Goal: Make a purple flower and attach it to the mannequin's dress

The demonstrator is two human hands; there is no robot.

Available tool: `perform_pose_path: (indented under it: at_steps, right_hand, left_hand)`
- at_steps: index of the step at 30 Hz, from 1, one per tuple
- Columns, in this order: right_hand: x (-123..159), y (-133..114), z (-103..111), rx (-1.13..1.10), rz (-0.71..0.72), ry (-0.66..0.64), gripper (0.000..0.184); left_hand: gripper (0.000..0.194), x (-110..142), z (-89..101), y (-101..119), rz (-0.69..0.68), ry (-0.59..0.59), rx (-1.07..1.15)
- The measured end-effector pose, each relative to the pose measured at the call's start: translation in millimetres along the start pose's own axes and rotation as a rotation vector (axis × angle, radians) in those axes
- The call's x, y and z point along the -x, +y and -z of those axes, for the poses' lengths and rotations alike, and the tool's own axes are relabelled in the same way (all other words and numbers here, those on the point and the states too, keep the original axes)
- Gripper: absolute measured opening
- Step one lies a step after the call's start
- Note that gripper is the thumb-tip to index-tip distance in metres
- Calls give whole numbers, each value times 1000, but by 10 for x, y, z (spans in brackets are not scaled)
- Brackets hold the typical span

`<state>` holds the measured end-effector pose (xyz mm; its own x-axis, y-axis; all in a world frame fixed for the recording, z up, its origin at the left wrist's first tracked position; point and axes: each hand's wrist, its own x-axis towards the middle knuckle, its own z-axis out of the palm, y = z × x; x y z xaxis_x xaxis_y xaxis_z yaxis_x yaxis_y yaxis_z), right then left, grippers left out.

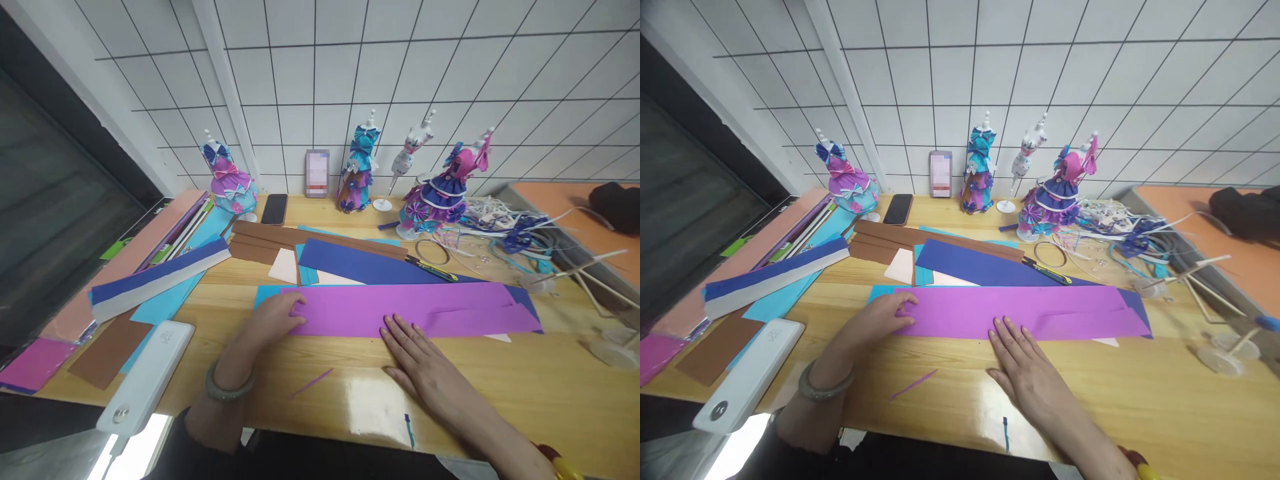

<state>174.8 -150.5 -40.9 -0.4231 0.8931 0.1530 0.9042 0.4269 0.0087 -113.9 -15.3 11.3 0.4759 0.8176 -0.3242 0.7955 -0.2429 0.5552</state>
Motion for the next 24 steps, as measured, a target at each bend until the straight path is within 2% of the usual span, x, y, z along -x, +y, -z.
perform_pose_path:
  at_steps: [11, 17, 24]
  right_hand:
    - [-1, 0, 11, 4, 20, 0, 55]
    - [-5, 3, 16, 15, 22, 5, 54]
    - [-10, 4, 20, -17, 11, -14, 56]
  left_hand:
    - [41, 34, 64, -191, 49, -27, 60]
    - [44, 57, 94, -210, 69, -60, 116]
    - [41, 57, 92, -221, 100, -31, 106]
